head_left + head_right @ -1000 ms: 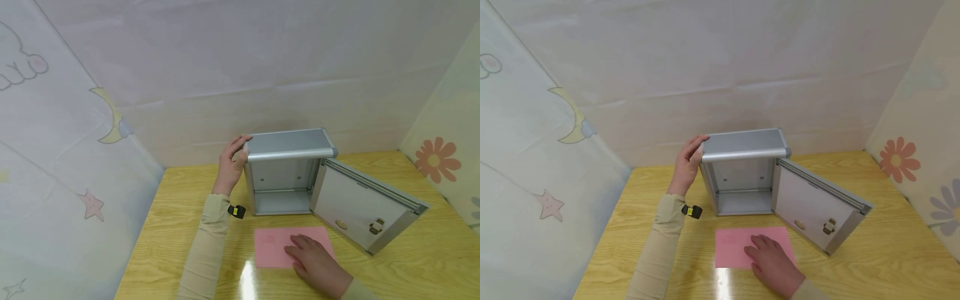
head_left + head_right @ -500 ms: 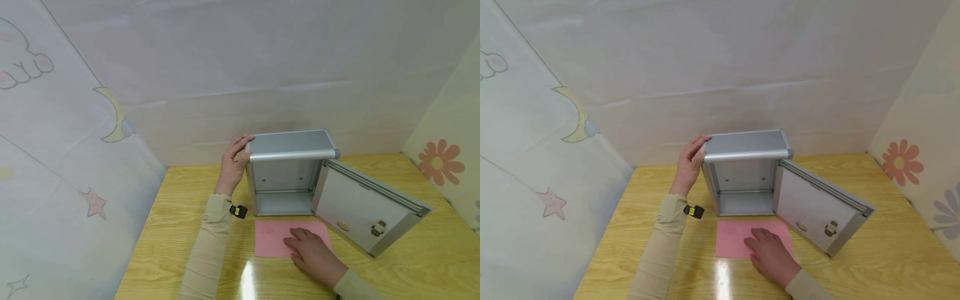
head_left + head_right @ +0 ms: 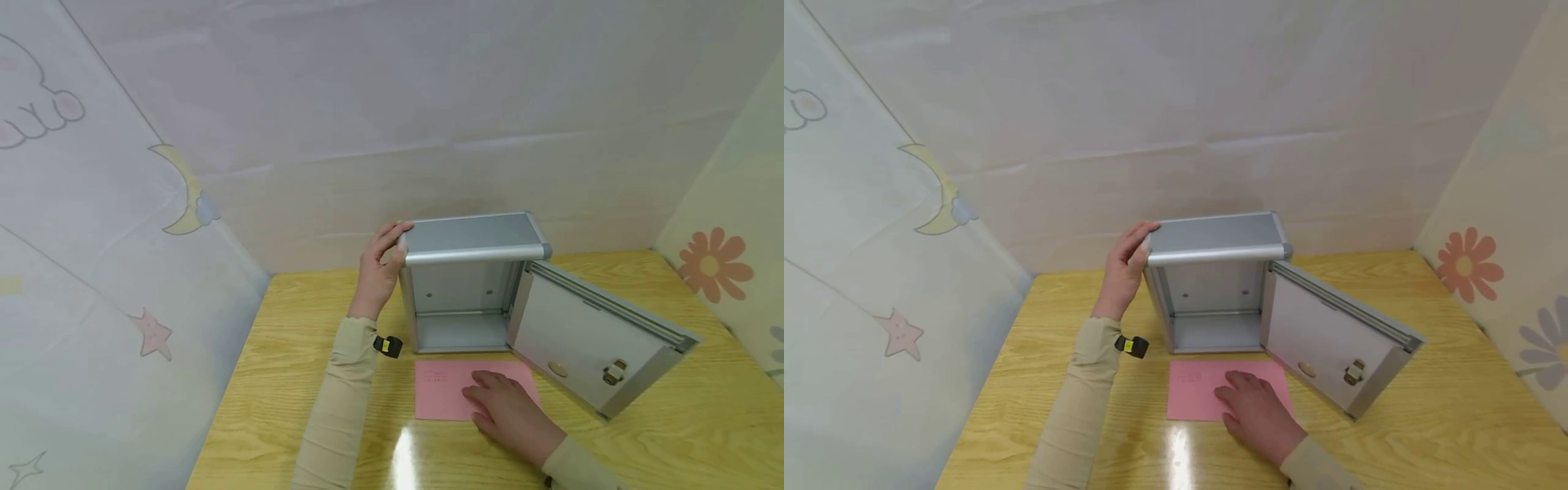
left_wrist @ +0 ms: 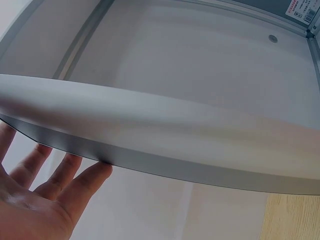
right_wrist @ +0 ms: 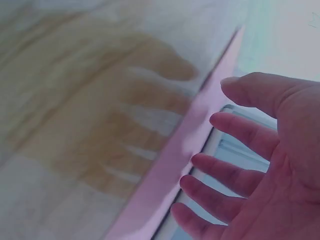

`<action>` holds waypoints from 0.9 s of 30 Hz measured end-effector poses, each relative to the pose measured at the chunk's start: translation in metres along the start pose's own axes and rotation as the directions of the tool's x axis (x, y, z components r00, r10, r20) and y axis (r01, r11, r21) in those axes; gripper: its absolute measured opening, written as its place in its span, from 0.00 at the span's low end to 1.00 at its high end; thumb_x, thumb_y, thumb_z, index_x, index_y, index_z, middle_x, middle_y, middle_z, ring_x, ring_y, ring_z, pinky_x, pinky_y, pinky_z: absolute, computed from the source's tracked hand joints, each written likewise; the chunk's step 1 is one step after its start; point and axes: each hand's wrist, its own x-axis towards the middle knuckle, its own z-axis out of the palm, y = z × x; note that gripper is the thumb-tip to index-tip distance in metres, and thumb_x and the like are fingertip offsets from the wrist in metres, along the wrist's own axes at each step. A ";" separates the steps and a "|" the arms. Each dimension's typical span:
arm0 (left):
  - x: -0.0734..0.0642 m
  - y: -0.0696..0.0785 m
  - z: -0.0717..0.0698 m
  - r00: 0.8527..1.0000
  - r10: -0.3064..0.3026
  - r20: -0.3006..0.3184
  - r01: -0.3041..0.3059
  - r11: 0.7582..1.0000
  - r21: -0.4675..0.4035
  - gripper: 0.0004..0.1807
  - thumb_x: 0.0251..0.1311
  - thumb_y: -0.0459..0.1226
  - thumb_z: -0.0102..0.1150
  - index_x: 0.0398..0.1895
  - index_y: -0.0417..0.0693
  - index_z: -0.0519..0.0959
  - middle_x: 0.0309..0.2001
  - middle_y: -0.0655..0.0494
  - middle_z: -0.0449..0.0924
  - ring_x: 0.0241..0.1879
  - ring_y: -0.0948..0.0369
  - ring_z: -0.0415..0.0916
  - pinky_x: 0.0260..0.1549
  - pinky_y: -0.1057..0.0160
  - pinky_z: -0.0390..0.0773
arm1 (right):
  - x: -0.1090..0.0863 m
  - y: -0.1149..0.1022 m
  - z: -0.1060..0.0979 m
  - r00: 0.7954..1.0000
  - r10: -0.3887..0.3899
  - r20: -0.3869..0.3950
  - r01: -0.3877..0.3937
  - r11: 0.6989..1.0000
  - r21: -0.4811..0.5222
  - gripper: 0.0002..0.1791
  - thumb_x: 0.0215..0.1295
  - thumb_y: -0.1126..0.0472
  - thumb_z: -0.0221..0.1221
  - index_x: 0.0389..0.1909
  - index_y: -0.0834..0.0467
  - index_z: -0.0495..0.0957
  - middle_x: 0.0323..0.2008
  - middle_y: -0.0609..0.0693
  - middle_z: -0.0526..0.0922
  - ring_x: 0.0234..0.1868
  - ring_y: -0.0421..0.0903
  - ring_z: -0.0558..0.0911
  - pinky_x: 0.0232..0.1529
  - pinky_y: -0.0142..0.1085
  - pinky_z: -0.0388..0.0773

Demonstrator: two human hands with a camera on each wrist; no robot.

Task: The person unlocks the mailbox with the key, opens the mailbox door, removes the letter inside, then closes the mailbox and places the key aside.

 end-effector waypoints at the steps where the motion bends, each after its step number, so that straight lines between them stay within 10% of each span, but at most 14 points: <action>1: -0.001 0.004 0.000 1.000 0.000 0.003 0.000 1.000 0.003 0.21 0.68 0.39 0.49 0.63 0.43 0.73 0.69 0.50 0.60 0.63 0.52 0.62 0.53 0.49 0.70 | 0.000 -0.001 -0.002 1.000 0.001 0.004 -0.001 1.000 0.005 0.20 0.59 0.54 0.64 0.52 0.55 0.81 0.58 0.59 0.74 0.60 0.58 0.71 0.55 0.57 0.67; 17: -0.005 0.018 -0.003 1.000 -0.004 -0.001 0.004 1.000 0.002 0.21 0.68 0.39 0.50 0.62 0.42 0.73 0.68 0.49 0.60 0.63 0.54 0.62 0.51 0.52 0.72 | -0.013 -0.042 -0.088 0.948 -0.142 -0.285 0.112 0.986 -0.121 0.24 0.56 0.53 0.66 0.54 0.54 0.78 0.57 0.55 0.74 0.58 0.56 0.71 0.57 0.56 0.65; 27: -0.005 0.020 -0.002 1.000 -0.017 0.005 0.017 1.000 0.005 0.21 0.69 0.39 0.49 0.62 0.43 0.74 0.68 0.49 0.60 0.62 0.55 0.63 0.52 0.53 0.72 | -0.026 -0.044 -0.139 0.795 -0.264 -0.547 0.225 0.965 -0.137 0.29 0.73 0.42 0.40 0.53 0.59 0.78 0.63 0.61 0.68 0.66 0.62 0.62 0.67 0.48 0.50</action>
